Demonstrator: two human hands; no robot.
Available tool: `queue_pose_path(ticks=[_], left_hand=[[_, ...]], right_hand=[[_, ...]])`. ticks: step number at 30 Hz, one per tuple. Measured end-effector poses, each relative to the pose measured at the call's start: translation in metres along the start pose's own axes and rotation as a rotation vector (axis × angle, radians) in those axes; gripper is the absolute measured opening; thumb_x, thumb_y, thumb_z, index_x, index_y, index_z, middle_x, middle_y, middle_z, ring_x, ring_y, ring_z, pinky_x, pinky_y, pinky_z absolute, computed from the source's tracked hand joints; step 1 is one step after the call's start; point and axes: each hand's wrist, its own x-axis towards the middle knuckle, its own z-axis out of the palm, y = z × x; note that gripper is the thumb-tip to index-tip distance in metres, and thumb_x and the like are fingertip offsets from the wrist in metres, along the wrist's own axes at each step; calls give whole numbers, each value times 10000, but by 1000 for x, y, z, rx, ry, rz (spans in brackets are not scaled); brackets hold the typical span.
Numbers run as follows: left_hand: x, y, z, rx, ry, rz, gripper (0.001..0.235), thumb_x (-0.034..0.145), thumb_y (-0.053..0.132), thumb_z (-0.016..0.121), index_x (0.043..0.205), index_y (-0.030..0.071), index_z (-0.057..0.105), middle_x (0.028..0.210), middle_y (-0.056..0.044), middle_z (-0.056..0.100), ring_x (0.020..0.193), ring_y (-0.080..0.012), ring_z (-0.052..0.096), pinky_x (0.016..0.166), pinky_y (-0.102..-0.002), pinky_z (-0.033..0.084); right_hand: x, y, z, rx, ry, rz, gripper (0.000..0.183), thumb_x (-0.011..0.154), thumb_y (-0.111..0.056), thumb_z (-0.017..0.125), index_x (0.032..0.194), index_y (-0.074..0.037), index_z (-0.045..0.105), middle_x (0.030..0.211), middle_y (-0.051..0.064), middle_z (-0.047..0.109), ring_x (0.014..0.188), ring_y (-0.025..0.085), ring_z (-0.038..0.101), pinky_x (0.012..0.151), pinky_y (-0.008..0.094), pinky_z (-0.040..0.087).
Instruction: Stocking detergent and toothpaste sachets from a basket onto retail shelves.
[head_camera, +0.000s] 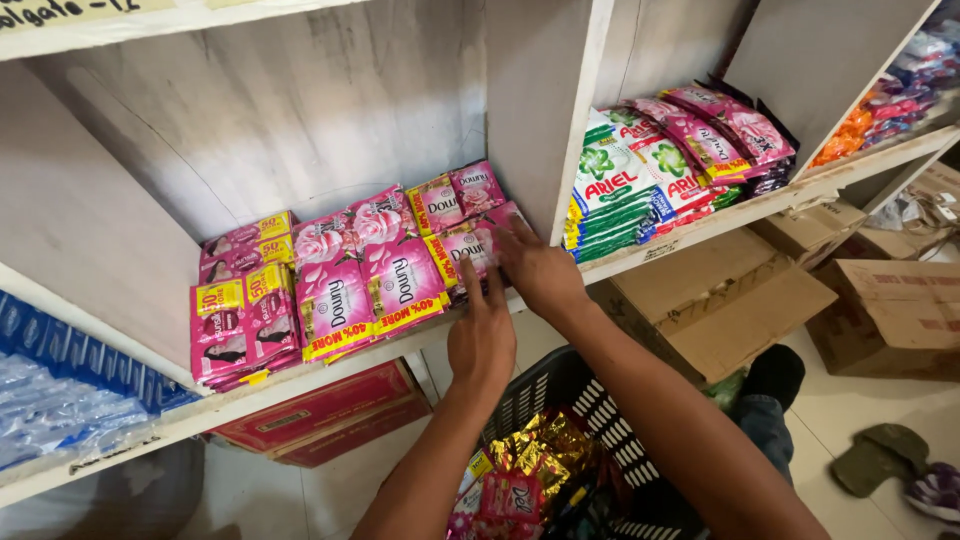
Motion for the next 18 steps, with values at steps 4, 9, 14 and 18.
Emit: queue_pose_path(ticks=[4, 9, 14, 18], left_hand=[[-51, -2, -5, -173, 95, 125, 551, 867, 39, 636, 1407, 19, 526, 1535, -244, 411, 842, -381, 741, 652, -432, 611], [-131, -30, 42, -599, 93, 89, 280, 927, 110, 635, 1204, 68, 640, 1155, -204, 729, 991, -415, 716, 813, -478, 597], [-178, -108, 141, -411, -348, -184, 313, 935, 211, 603, 1217, 85, 653, 1116, -235, 708, 1011, -451, 665, 865, -539, 533], [-201, -126, 164, -428, -574, -247, 332, 1029, 251, 469, 1240, 80, 660, 1195, -265, 676, 1103, -457, 642, 937, -549, 501]], right_hand=[[-30, -30, -29, 118, 194, -10, 231, 983, -213, 575, 1122, -59, 675, 1362, 147, 653, 1138, 351, 711, 773, 453, 591], [-118, -29, 41, 358, -189, 344, 259, 988, -278, 569, 1012, -64, 714, 991, 192, 740, 878, 406, 703, 756, 502, 566], [-196, -39, 127, 256, -731, -39, 248, 971, -273, 573, 1010, -74, 716, 1071, 182, 726, 996, 402, 683, 880, 508, 545], [-283, -40, 209, 284, -931, -254, 253, 964, -262, 576, 983, -60, 728, 1069, 188, 719, 1007, 399, 676, 879, 506, 544]])
